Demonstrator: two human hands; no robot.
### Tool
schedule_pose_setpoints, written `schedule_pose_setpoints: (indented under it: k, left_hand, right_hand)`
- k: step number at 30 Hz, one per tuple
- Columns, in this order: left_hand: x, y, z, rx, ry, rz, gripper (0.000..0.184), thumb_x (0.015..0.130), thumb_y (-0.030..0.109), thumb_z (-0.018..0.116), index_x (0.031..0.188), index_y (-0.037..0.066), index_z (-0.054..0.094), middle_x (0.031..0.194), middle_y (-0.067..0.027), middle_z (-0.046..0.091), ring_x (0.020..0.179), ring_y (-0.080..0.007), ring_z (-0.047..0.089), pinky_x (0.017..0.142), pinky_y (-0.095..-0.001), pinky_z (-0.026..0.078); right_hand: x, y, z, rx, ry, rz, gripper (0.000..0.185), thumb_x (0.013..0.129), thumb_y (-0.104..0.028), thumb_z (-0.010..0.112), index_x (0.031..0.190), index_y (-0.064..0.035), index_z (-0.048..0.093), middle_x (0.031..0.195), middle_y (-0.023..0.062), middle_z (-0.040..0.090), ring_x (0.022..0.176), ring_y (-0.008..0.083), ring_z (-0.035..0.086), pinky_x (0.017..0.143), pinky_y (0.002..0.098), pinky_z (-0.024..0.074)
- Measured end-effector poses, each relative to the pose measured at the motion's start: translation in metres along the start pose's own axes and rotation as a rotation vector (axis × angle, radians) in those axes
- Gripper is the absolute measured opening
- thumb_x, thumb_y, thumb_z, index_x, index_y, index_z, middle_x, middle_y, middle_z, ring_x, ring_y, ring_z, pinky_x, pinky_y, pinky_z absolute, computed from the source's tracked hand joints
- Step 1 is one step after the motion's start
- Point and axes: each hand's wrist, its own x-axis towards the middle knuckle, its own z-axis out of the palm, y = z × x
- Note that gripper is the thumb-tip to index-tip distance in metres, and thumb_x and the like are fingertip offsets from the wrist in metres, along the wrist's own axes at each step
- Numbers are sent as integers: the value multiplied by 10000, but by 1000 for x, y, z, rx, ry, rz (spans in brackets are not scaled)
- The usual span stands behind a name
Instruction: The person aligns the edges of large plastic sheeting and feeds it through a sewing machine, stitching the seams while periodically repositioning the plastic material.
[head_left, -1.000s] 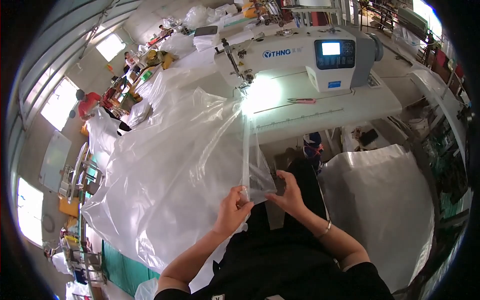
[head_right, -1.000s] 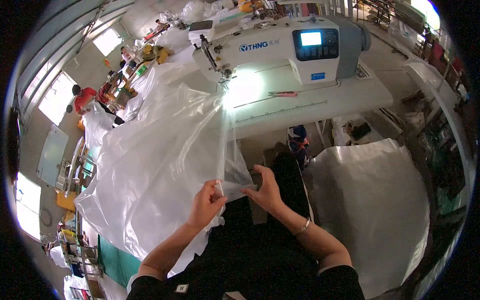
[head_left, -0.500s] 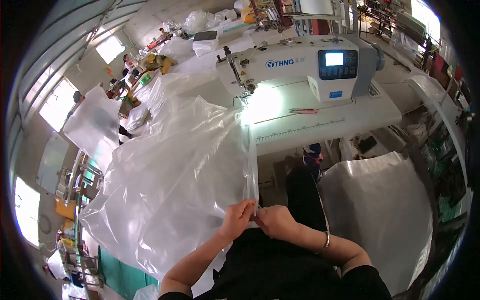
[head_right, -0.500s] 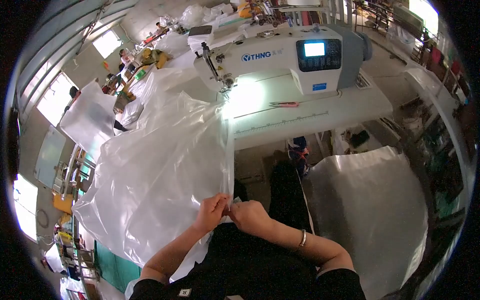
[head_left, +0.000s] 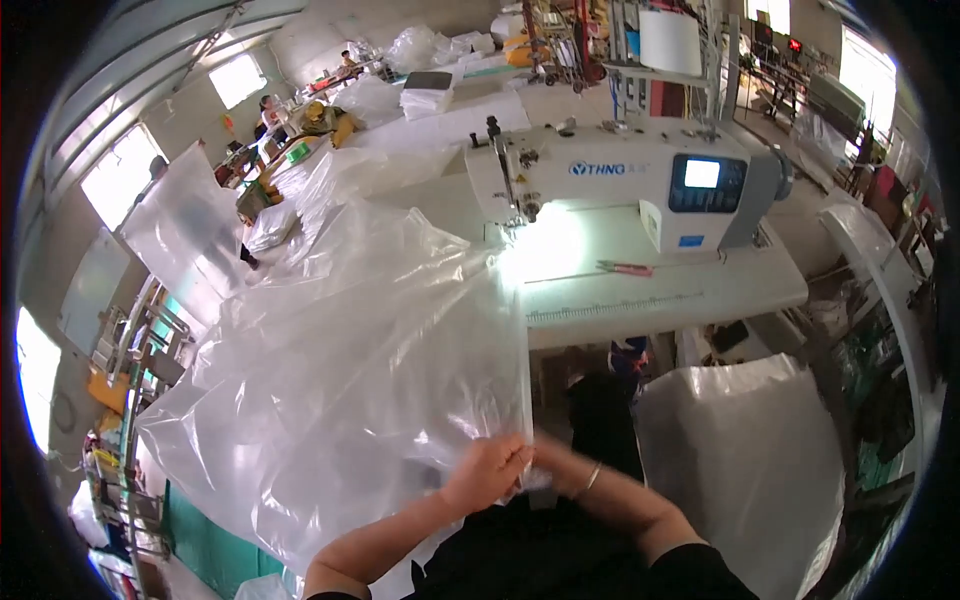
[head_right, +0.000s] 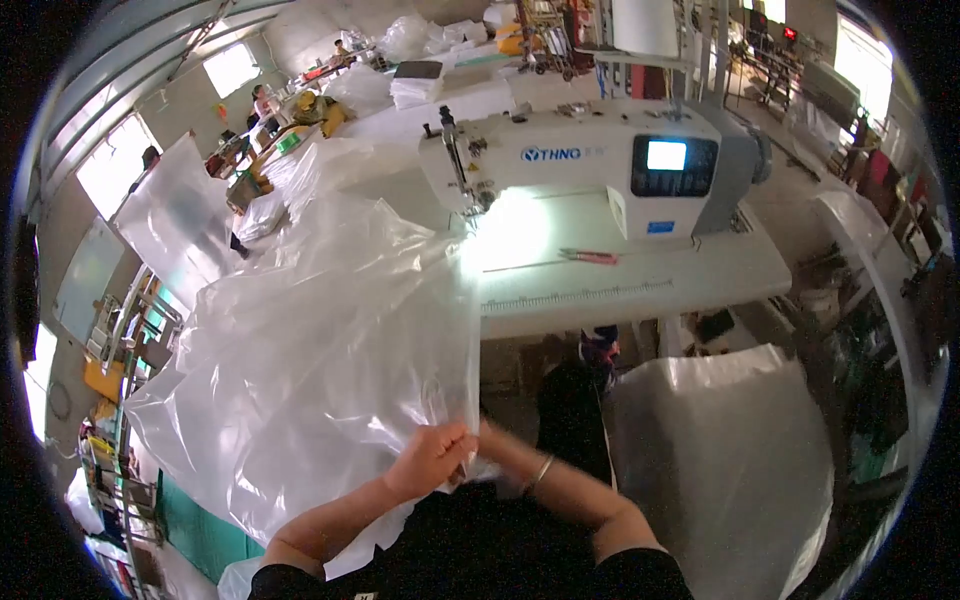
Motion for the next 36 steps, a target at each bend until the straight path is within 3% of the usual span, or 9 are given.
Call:
schedule_pose_setpoints:
  k: [4, 7, 10, 13, 14, 17, 19, 28, 36]
  left_hand:
    - [1, -10, -1, 301, 36, 244, 230, 902, 189, 511, 769, 2, 494, 657, -219, 526, 616, -393, 542, 533, -414, 421]
    - [3, -24, 5, 301, 17, 240, 225, 907, 205, 491, 796, 10, 504, 676, -222, 543, 647, -413, 542, 547, -440, 426]
    - [6, -26, 9, 328, -7, 229, 206, 903, 210, 492, 835, 17, 509, 669, -213, 543, 647, -408, 549, 557, -454, 432]
    - [8, -29, 11, 359, 5, 239, 201, 886, 189, 486, 747, 43, 488, 606, -179, 542, 583, -395, 557, 526, -467, 434]
    - [10, -33, 12, 353, 7, 241, 201, 886, 189, 486, 747, 43, 488, 606, -179, 542, 583, -395, 557, 526, -467, 434]
    - [13, -40, 13, 518, 115, 740, 189, 868, 193, 522, 743, 55, 490, 573, -162, 532, 547, -377, 558, 497, -462, 438]
    - [9, -36, 16, 258, 103, 384, 180, 850, 188, 559, 745, 56, 494, 557, -158, 521, 528, -368, 552, 471, -453, 435]
    - [7, -28, 8, 181, 131, 368, 175, 844, 182, 578, 757, 55, 495, 578, -177, 528, 546, -377, 554, 474, -456, 439]
    - [10, -47, -1, -5, 22, 277, 174, 865, 179, 568, 781, 33, 525, 610, -187, 549, 586, -388, 557, 510, -440, 446]
  right_hand:
    - [19, -45, -31, -345, -193, 86, 219, 821, -209, 632, 954, -40, 667, 845, 77, 672, 790, 191, 629, 728, 318, 496]
    - [32, -119, -45, -690, -368, 203, 207, 799, -177, 643, 952, -40, 667, 806, 93, 672, 751, 185, 634, 699, 316, 502]
    - [114, -184, -59, -922, 229, 91, 154, 802, -162, 632, 779, -10, 643, 606, 112, 613, 547, 182, 620, 540, 306, 476]
    - [199, -156, -82, -1142, 331, -378, 157, 789, -146, 624, 756, 4, 659, 680, 159, 634, 625, 285, 626, 567, 349, 489]
    - [216, -155, -79, -1141, 332, -195, 186, 757, -190, 662, 734, -6, 665, 698, 162, 637, 655, 311, 624, 604, 382, 497]
    - [247, -140, -75, -1285, 393, -150, 223, 719, -239, 679, 709, -17, 660, 698, 151, 641, 676, 302, 629, 621, 376, 494]
    - [255, -140, -75, -1399, 342, 41, 232, 693, -257, 685, 659, -32, 642, 680, 153, 632, 667, 316, 621, 621, 388, 490]
    - [258, -129, -60, -1849, 89, -97, 131, 695, -77, 629, 787, 13, 602, 838, 163, 604, 758, 331, 621, 690, 412, 501]
    - [224, -130, -53, -1545, 107, -190, 139, 741, -12, 536, 850, 32, 608, 932, 192, 530, 878, 353, 538, 767, 408, 472]
